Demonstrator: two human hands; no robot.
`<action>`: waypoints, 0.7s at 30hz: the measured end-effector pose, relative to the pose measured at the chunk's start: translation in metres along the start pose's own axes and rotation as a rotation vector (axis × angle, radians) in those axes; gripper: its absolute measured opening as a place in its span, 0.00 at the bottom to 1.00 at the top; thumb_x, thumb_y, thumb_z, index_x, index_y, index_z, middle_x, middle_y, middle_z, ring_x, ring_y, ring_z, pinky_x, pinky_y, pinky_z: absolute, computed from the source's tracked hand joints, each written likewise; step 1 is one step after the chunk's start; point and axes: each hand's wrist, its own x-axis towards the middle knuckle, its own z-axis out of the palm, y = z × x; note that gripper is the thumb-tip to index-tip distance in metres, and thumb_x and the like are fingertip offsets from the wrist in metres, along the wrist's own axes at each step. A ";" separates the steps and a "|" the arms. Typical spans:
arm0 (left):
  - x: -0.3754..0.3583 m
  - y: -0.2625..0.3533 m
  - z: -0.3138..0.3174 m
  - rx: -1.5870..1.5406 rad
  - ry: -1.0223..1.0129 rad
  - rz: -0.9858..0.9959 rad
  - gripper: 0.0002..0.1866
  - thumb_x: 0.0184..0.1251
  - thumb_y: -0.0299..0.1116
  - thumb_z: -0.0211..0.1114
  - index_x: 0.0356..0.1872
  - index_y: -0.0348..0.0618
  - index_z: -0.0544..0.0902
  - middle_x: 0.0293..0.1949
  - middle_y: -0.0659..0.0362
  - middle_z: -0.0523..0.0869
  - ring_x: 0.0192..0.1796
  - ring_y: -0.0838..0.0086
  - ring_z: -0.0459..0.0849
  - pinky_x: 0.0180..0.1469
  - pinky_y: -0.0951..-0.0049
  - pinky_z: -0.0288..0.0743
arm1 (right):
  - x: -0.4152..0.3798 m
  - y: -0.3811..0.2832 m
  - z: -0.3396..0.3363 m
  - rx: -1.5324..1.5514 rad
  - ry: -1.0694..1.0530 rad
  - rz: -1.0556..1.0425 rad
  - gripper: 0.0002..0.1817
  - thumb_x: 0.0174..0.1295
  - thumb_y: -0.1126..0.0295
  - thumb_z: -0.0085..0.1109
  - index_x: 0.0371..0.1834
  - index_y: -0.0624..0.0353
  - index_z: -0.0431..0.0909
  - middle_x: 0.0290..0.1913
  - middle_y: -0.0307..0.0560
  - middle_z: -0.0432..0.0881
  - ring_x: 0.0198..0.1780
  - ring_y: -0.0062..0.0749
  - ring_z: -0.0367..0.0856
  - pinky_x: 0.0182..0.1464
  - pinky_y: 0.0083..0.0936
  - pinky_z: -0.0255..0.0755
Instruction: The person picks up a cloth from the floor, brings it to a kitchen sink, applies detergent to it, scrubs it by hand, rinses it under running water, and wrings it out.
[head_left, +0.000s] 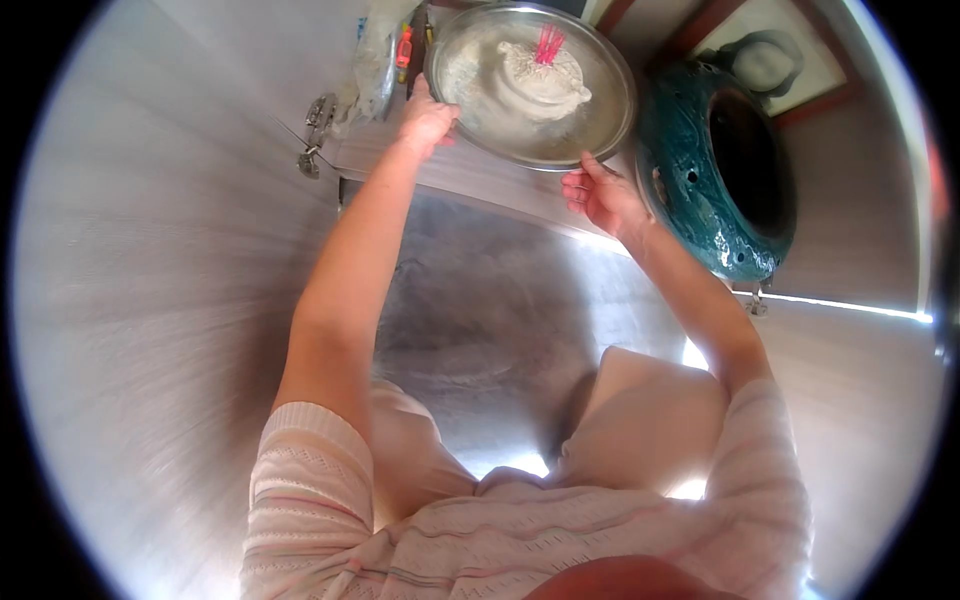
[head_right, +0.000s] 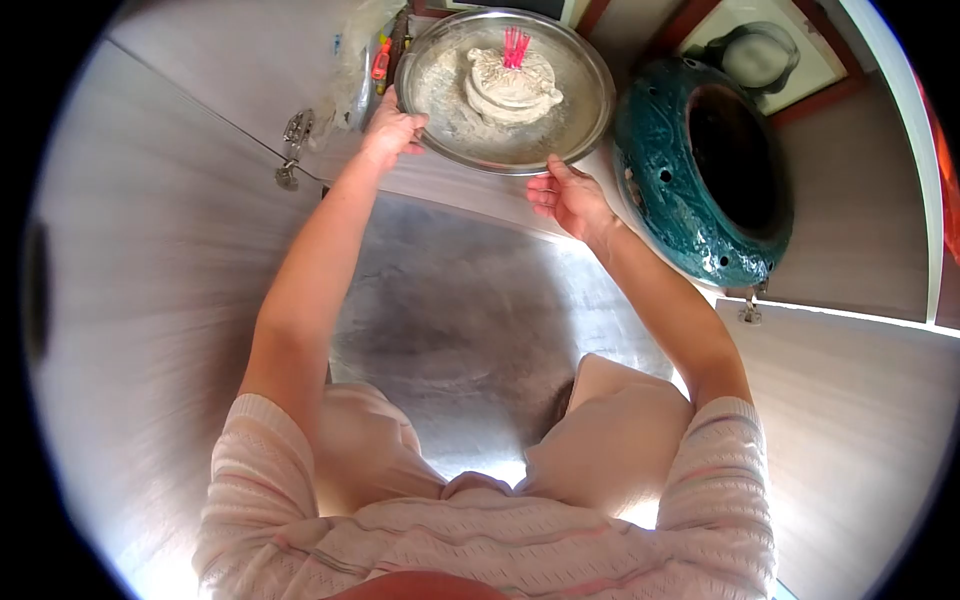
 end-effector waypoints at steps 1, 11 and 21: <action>0.001 0.000 0.000 0.006 -0.005 0.010 0.33 0.49 0.24 0.59 0.58 0.51 0.57 0.29 0.59 0.75 0.27 0.75 0.75 0.28 0.66 0.77 | 0.001 -0.001 -0.001 0.007 -0.003 0.001 0.16 0.61 0.54 0.48 0.33 0.56 0.69 0.29 0.45 0.77 0.31 0.32 0.75 0.34 0.31 0.69; 0.010 -0.024 -0.010 0.023 0.179 0.124 0.36 0.51 0.39 0.63 0.61 0.42 0.57 0.37 0.54 0.78 0.31 0.71 0.78 0.30 0.69 0.75 | -0.023 0.007 0.013 0.017 -0.067 0.124 0.20 0.59 0.49 0.49 0.37 0.57 0.70 0.29 0.42 0.78 0.29 0.28 0.75 0.32 0.27 0.68; -0.007 -0.021 -0.037 0.677 0.631 0.270 0.35 0.48 0.33 0.58 0.61 0.41 0.58 0.62 0.50 0.58 0.62 0.56 0.59 0.61 0.64 0.56 | -0.042 0.033 0.046 -0.171 -0.197 0.242 0.14 0.60 0.60 0.51 0.44 0.57 0.71 0.30 0.43 0.79 0.27 0.27 0.78 0.28 0.24 0.71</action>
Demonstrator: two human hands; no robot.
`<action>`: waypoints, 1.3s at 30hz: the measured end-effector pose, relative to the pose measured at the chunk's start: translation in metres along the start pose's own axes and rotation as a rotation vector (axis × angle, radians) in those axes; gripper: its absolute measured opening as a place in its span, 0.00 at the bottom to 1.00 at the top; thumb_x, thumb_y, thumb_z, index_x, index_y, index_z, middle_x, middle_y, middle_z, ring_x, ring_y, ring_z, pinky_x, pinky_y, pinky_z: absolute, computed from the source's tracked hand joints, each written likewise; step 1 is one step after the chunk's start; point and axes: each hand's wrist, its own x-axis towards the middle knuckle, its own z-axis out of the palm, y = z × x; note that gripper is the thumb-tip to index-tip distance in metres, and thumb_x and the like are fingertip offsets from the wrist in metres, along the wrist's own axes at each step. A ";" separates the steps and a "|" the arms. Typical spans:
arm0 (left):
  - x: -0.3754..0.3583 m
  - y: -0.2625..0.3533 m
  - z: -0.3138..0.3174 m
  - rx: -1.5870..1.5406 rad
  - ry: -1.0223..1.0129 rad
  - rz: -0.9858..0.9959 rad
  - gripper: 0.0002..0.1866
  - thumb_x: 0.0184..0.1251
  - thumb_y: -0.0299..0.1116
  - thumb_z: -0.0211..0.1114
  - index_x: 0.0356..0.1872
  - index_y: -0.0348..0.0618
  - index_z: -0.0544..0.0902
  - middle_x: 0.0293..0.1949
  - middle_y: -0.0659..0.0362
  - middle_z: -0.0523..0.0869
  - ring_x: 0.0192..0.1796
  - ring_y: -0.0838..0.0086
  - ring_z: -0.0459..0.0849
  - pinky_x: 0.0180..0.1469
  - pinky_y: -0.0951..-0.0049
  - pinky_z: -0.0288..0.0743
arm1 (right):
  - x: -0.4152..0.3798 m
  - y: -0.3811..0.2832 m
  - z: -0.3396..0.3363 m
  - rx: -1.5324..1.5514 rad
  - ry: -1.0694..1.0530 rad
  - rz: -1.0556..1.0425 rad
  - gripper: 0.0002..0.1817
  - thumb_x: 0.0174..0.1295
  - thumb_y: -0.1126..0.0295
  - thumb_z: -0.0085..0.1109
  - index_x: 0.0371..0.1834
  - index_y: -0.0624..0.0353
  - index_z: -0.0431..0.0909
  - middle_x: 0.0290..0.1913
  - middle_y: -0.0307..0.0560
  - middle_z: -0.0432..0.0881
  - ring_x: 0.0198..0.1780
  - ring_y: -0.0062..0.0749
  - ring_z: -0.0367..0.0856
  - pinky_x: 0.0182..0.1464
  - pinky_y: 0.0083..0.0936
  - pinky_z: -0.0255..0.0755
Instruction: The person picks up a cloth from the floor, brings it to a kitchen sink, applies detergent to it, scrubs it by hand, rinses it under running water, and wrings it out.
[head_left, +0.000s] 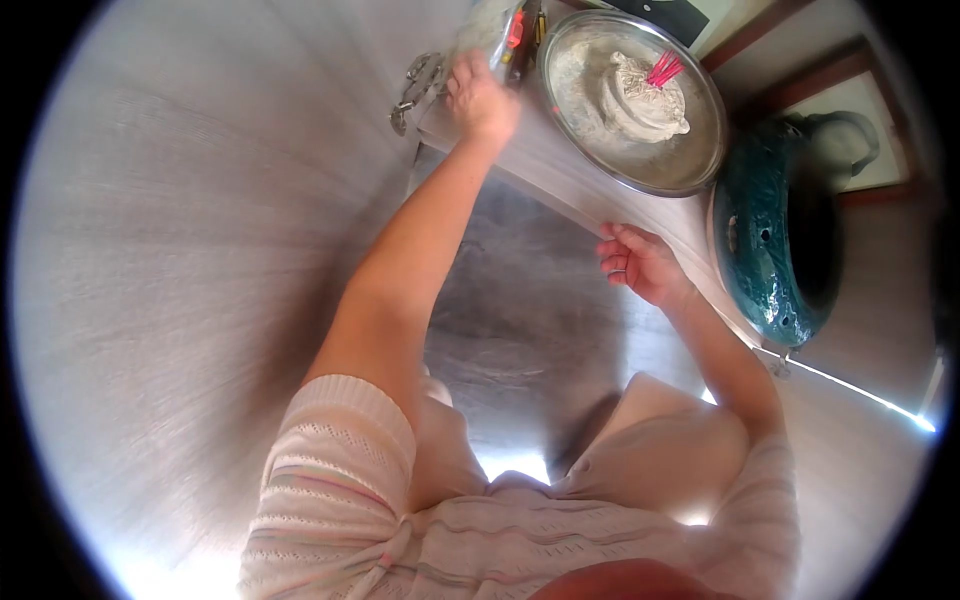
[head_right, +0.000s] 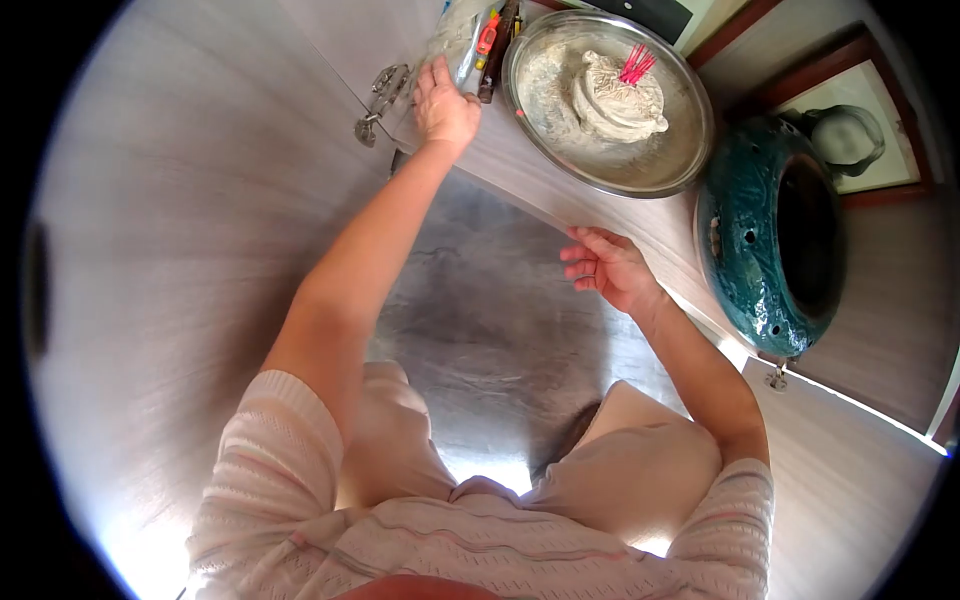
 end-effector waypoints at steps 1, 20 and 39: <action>0.003 -0.002 0.003 -0.025 0.007 -0.022 0.35 0.48 0.33 0.58 0.61 0.41 0.57 0.62 0.49 0.57 0.62 0.56 0.59 0.62 0.64 0.56 | -0.001 0.002 0.000 -0.007 0.002 0.005 0.14 0.60 0.60 0.52 0.44 0.57 0.71 0.31 0.43 0.79 0.27 0.27 0.78 0.28 0.23 0.72; -0.030 0.012 -0.019 -0.236 0.006 0.016 0.30 0.46 0.26 0.56 0.57 0.40 0.64 0.57 0.47 0.65 0.60 0.55 0.62 0.61 0.65 0.57 | -0.200 -0.036 0.073 -1.243 -0.167 0.127 0.12 0.55 0.67 0.56 0.42 0.55 0.74 0.32 0.41 0.78 0.32 0.29 0.76 0.38 0.23 0.71; -0.178 0.091 -0.136 -0.203 -0.519 -0.052 0.25 0.48 0.28 0.57 0.52 0.44 0.69 0.49 0.50 0.73 0.50 0.55 0.70 0.52 0.63 0.67 | -0.317 -0.003 0.107 -1.337 -0.017 -0.508 0.03 0.43 0.78 0.55 0.21 0.58 0.72 0.23 0.46 0.76 0.28 0.40 0.76 0.31 0.32 0.71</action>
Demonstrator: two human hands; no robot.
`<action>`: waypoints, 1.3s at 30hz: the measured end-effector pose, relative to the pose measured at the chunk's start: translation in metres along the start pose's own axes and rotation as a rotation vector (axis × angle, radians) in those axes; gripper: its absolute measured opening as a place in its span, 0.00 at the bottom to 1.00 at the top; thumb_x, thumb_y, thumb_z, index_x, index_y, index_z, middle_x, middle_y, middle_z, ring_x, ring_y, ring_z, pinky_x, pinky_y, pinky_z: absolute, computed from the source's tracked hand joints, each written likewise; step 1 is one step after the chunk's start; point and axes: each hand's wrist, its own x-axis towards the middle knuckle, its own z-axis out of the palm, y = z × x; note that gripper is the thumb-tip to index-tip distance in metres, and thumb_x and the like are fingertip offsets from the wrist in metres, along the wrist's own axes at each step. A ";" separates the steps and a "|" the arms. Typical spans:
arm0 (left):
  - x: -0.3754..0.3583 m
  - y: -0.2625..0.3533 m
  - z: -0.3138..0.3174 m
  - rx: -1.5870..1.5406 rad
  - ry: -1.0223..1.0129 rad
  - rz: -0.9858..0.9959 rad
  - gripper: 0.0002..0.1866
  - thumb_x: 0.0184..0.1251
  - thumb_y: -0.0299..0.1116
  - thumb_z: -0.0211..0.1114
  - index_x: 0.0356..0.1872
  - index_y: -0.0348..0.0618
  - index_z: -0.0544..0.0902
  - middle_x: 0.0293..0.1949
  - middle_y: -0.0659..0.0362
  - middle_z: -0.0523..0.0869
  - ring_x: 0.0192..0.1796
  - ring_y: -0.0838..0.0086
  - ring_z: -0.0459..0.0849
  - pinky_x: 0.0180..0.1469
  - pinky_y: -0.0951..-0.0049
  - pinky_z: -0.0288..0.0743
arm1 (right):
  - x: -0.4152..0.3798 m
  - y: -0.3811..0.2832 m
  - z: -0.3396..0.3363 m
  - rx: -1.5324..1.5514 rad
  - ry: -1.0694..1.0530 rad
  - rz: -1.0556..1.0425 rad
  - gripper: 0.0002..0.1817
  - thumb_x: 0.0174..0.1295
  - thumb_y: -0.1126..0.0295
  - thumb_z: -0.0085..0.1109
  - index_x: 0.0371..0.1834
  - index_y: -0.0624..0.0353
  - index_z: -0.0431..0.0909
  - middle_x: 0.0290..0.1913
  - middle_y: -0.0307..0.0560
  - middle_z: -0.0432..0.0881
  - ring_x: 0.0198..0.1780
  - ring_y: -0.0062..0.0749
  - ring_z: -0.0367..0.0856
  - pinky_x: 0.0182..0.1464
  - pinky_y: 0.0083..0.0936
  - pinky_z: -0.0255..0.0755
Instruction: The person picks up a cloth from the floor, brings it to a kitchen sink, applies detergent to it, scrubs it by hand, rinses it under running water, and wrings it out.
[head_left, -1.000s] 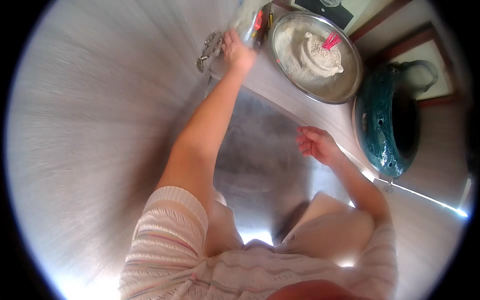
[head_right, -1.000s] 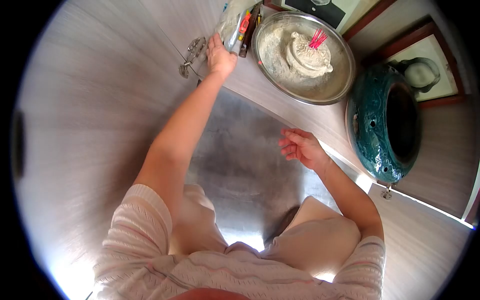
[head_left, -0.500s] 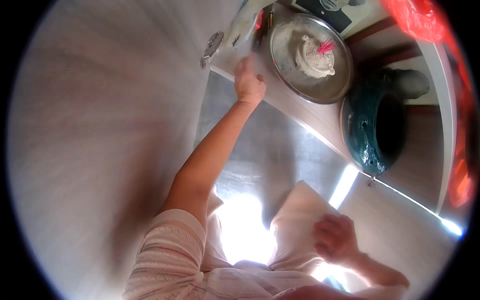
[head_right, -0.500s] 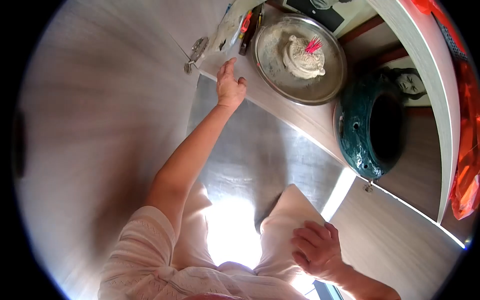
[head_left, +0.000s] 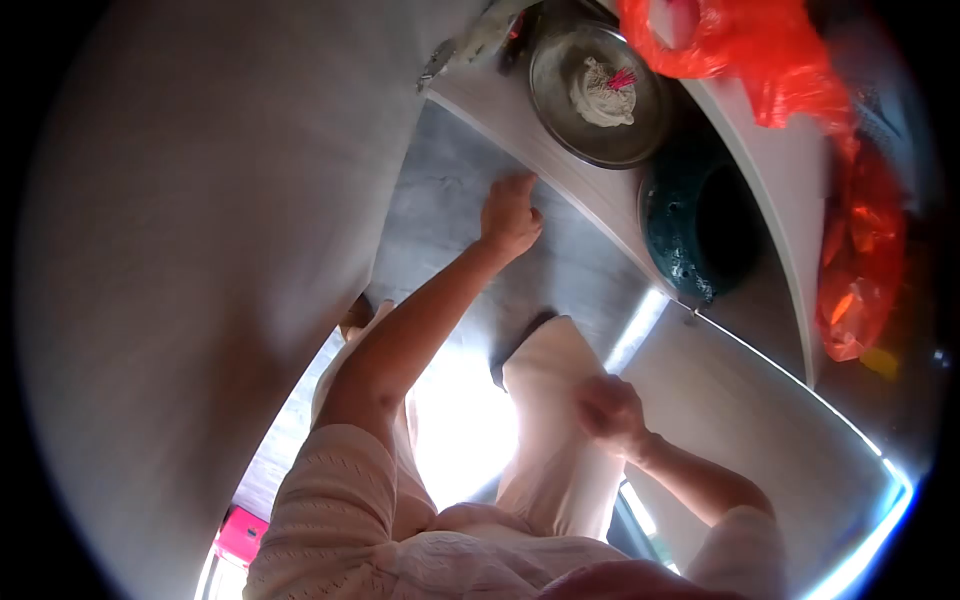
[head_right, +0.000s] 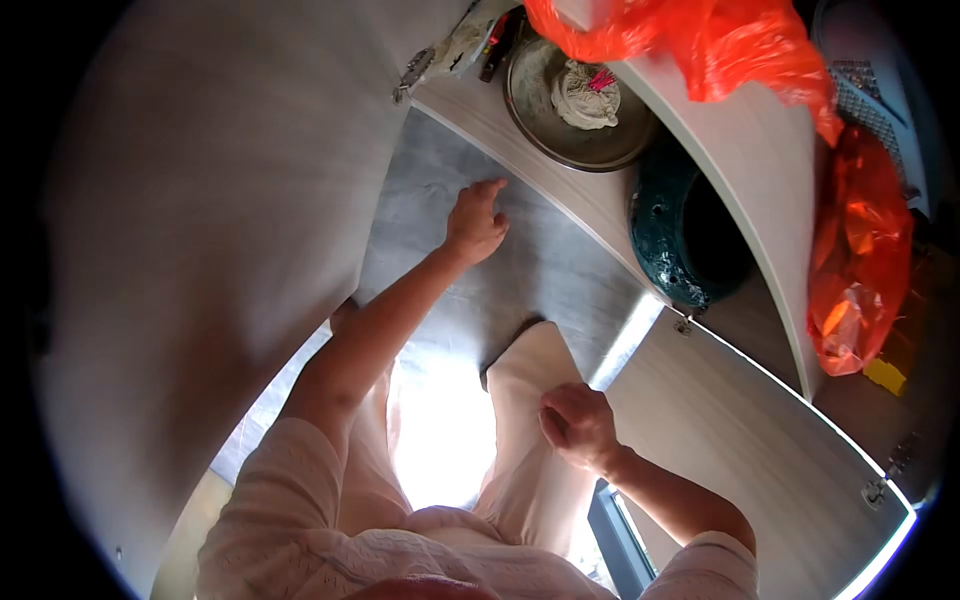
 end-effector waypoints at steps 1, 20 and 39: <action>-0.013 0.007 -0.007 0.007 -0.018 -0.026 0.25 0.48 0.28 0.57 0.52 0.43 0.69 0.50 0.50 0.73 0.50 0.55 0.70 0.53 0.63 0.67 | -0.004 -0.004 0.000 -0.015 0.001 0.017 0.02 0.44 0.77 0.55 0.21 0.58 0.73 0.24 0.46 0.76 0.28 0.41 0.76 0.31 0.32 0.71; -0.361 0.001 -0.385 -0.246 -0.031 -0.293 0.15 0.53 0.27 0.61 0.43 0.38 0.77 0.37 0.58 0.81 0.38 0.79 0.79 0.39 0.78 0.73 | -0.203 -0.095 0.108 0.095 0.086 0.842 0.17 0.56 0.56 0.45 0.40 0.53 0.76 0.39 0.49 0.79 0.44 0.45 0.75 0.43 0.36 0.69; -0.283 0.216 -0.439 0.763 -0.157 0.397 0.07 0.46 0.28 0.58 0.30 0.41 0.77 0.23 0.51 0.79 0.27 0.56 0.78 0.29 0.62 0.73 | -0.561 -0.112 -0.068 1.196 1.252 0.901 0.15 0.57 0.59 0.55 0.47 0.46 0.70 0.45 0.38 0.75 0.42 0.29 0.77 0.35 0.30 0.69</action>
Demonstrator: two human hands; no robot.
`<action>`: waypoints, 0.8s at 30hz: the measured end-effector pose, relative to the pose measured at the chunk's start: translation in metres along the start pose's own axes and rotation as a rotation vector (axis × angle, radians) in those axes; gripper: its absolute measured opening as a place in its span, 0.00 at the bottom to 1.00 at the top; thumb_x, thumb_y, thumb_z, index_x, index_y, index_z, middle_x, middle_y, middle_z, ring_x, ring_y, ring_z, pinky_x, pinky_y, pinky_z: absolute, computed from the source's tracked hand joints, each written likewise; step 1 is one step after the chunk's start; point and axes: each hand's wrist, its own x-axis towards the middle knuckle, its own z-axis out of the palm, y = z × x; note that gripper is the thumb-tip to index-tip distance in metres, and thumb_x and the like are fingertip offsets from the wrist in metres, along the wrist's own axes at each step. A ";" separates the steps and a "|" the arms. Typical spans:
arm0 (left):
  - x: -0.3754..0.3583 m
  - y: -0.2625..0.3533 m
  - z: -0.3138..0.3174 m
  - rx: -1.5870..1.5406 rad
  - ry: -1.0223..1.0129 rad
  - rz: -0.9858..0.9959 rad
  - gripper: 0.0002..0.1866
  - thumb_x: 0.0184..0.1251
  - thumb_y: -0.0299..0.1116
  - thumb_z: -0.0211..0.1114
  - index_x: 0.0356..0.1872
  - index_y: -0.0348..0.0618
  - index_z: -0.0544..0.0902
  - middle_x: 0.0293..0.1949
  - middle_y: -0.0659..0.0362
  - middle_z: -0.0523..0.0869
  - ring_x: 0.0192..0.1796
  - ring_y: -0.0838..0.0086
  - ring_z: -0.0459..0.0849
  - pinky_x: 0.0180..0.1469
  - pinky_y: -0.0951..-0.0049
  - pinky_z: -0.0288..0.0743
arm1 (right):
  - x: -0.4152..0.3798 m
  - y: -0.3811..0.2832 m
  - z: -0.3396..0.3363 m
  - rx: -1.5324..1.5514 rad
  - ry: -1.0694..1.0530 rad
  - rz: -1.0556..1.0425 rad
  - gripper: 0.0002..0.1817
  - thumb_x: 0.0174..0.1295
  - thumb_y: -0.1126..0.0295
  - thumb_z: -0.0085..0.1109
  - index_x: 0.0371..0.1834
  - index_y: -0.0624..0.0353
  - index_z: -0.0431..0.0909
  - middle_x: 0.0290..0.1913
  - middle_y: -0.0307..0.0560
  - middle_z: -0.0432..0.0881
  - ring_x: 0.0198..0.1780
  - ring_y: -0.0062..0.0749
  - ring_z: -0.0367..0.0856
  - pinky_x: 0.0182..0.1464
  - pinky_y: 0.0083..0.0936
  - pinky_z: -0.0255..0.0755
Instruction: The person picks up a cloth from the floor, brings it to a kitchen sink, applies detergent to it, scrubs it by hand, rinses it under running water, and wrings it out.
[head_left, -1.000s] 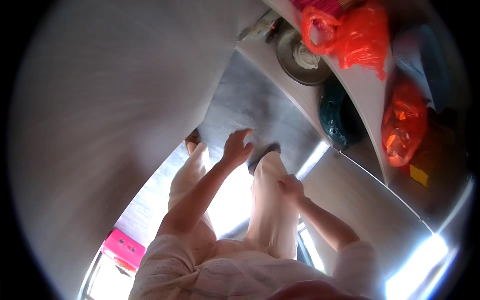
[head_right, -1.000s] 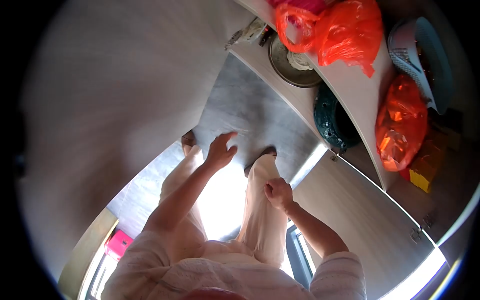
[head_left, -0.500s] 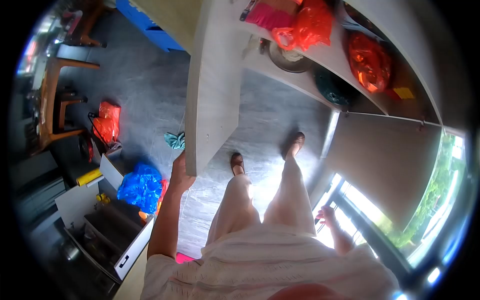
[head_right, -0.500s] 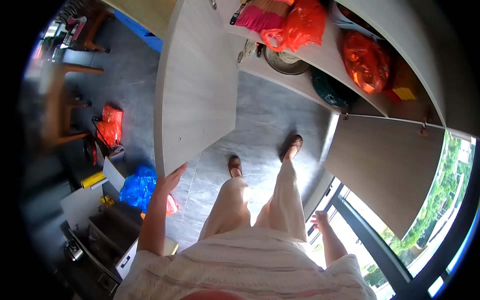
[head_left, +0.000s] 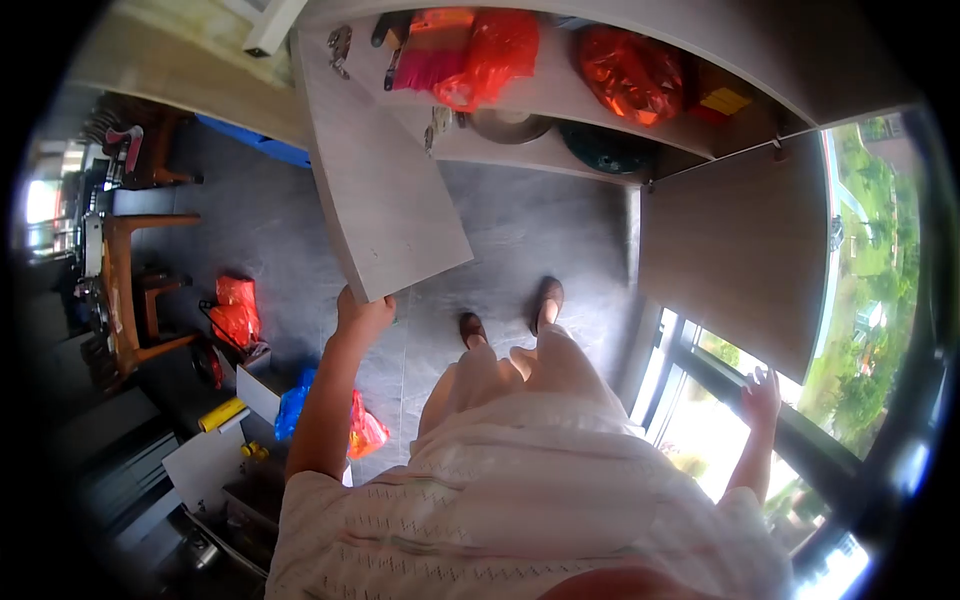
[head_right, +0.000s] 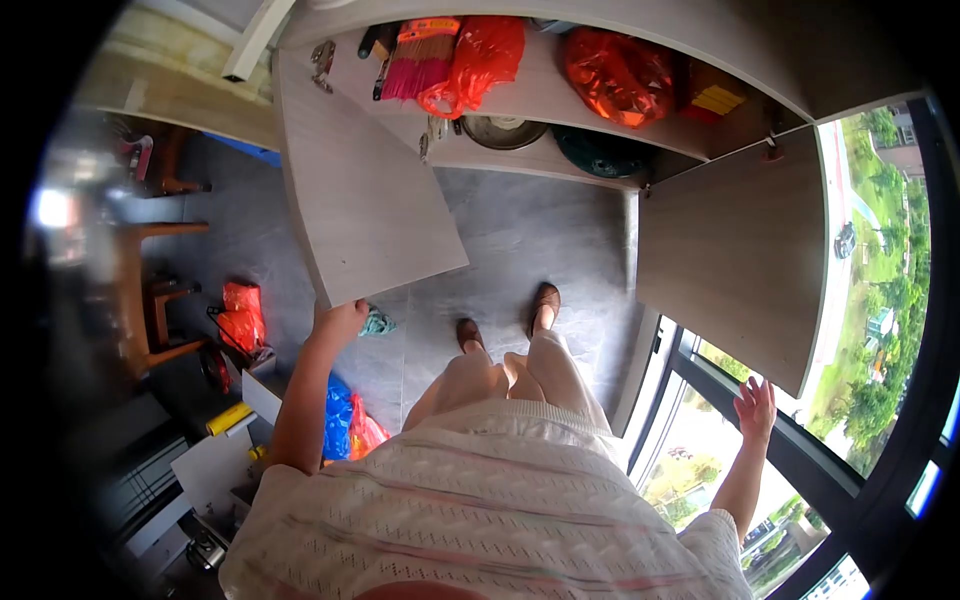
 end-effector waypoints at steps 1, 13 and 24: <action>0.007 0.013 0.000 0.019 0.002 -0.026 0.08 0.46 0.28 0.58 0.30 0.41 0.78 0.24 0.50 0.79 0.28 0.55 0.79 0.31 0.61 0.73 | 0.006 -0.008 0.006 -0.076 -0.074 -0.067 0.14 0.57 0.60 0.55 0.45 0.48 0.71 0.43 0.38 0.76 0.40 0.29 0.78 0.33 0.28 0.70; 0.156 0.151 -0.002 -0.506 0.382 0.231 0.11 0.48 0.21 0.56 0.32 0.48 0.82 0.29 0.53 0.77 0.31 0.57 0.77 0.33 0.64 0.72 | 0.031 -0.002 0.047 -0.282 -0.498 -0.038 0.16 0.61 0.59 0.48 0.47 0.56 0.70 0.37 0.42 0.77 0.37 0.25 0.77 0.34 0.21 0.71; 0.294 0.193 0.008 -0.282 0.452 0.181 0.12 0.48 0.23 0.55 0.28 0.54 0.83 0.28 0.54 0.79 0.32 0.60 0.78 0.34 0.63 0.73 | 0.001 -0.097 0.354 -0.919 -0.745 -0.664 0.10 0.55 0.67 0.52 0.29 0.64 0.75 0.22 0.57 0.77 0.26 0.53 0.75 0.31 0.38 0.69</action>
